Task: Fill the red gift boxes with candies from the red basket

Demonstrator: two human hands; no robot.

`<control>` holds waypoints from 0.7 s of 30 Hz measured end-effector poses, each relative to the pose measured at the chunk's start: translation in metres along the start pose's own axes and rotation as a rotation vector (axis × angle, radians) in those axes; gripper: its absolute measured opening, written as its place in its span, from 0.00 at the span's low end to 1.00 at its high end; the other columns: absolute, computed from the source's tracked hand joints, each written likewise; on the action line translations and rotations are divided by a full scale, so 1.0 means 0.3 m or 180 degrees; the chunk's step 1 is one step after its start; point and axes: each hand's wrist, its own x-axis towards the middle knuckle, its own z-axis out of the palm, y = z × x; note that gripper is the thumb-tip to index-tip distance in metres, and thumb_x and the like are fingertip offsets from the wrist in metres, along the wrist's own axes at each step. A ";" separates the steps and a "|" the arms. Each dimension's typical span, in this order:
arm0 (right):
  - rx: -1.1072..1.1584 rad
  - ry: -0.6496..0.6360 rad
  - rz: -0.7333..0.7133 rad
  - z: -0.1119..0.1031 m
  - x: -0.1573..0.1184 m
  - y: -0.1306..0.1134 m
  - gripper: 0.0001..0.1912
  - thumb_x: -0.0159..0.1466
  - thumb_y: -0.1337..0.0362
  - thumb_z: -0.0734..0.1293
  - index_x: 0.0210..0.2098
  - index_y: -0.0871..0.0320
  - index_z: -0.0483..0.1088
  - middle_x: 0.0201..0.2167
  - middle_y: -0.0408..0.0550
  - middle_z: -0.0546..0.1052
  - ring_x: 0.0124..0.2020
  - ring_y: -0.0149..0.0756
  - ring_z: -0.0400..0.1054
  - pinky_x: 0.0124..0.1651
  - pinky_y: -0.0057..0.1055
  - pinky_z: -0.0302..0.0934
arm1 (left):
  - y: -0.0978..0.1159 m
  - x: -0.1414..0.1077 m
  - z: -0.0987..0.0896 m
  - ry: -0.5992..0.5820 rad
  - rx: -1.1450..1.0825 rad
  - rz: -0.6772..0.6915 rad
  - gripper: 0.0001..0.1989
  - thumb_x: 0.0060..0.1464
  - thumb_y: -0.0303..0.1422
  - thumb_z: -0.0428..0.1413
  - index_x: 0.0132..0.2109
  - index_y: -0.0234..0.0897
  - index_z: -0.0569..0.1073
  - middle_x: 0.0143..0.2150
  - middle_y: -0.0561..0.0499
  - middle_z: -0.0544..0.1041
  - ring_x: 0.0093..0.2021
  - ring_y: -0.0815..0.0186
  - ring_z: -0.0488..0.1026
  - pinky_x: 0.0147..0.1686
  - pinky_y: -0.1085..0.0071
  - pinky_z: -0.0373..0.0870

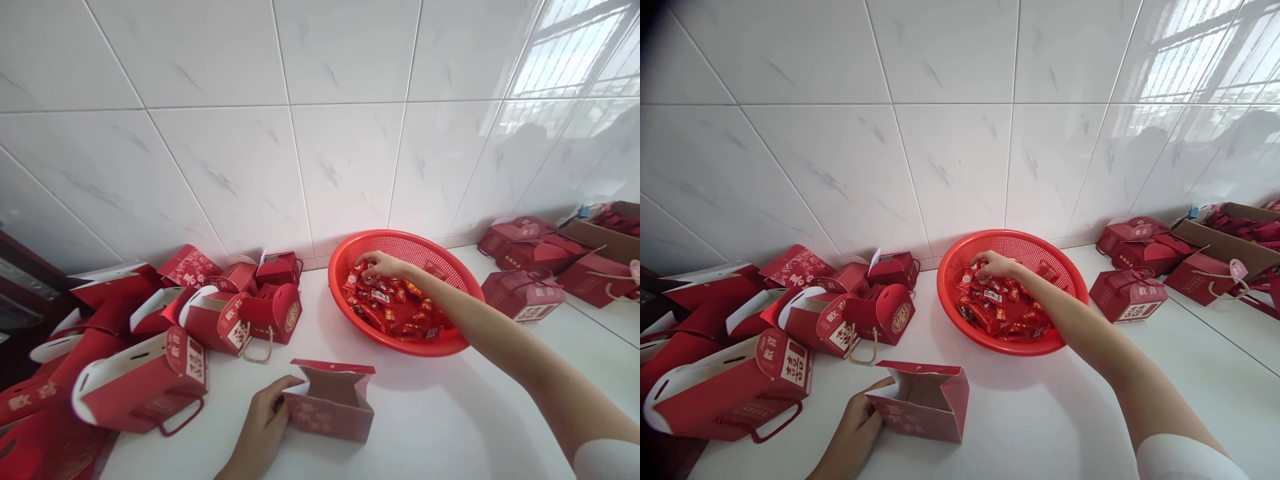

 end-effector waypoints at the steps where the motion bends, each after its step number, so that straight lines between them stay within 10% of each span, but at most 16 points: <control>1: -0.0102 0.0018 0.0004 0.008 0.068 -0.015 0.17 0.57 0.66 0.71 0.47 0.56 0.77 0.39 0.48 0.81 0.41 0.46 0.75 0.42 0.35 0.68 | -0.003 0.000 -0.001 -0.0059 -0.0001 0.0013 0.14 0.50 0.36 0.57 0.38 0.34 0.84 0.27 0.49 0.81 0.31 0.57 0.76 0.32 0.68 0.75; 11: -0.1063 0.0020 0.0163 0.181 0.119 -0.070 0.28 0.53 0.61 0.79 0.49 0.61 0.70 0.50 0.65 0.77 0.50 0.58 0.73 0.45 0.37 0.65 | -0.009 0.005 0.000 -0.0186 0.0133 -0.0008 0.17 0.51 0.37 0.55 0.41 0.32 0.84 0.33 0.47 0.83 0.33 0.57 0.76 0.36 0.67 0.75; 21: -0.0496 -0.0040 0.0083 0.044 0.099 -0.048 0.13 0.65 0.64 0.65 0.46 0.55 0.78 0.46 0.47 0.82 0.43 0.43 0.77 0.44 0.32 0.69 | 0.017 -0.003 0.003 -0.0202 0.0041 0.0042 0.12 0.52 0.36 0.55 0.33 0.34 0.81 0.30 0.48 0.82 0.30 0.59 0.75 0.31 0.69 0.74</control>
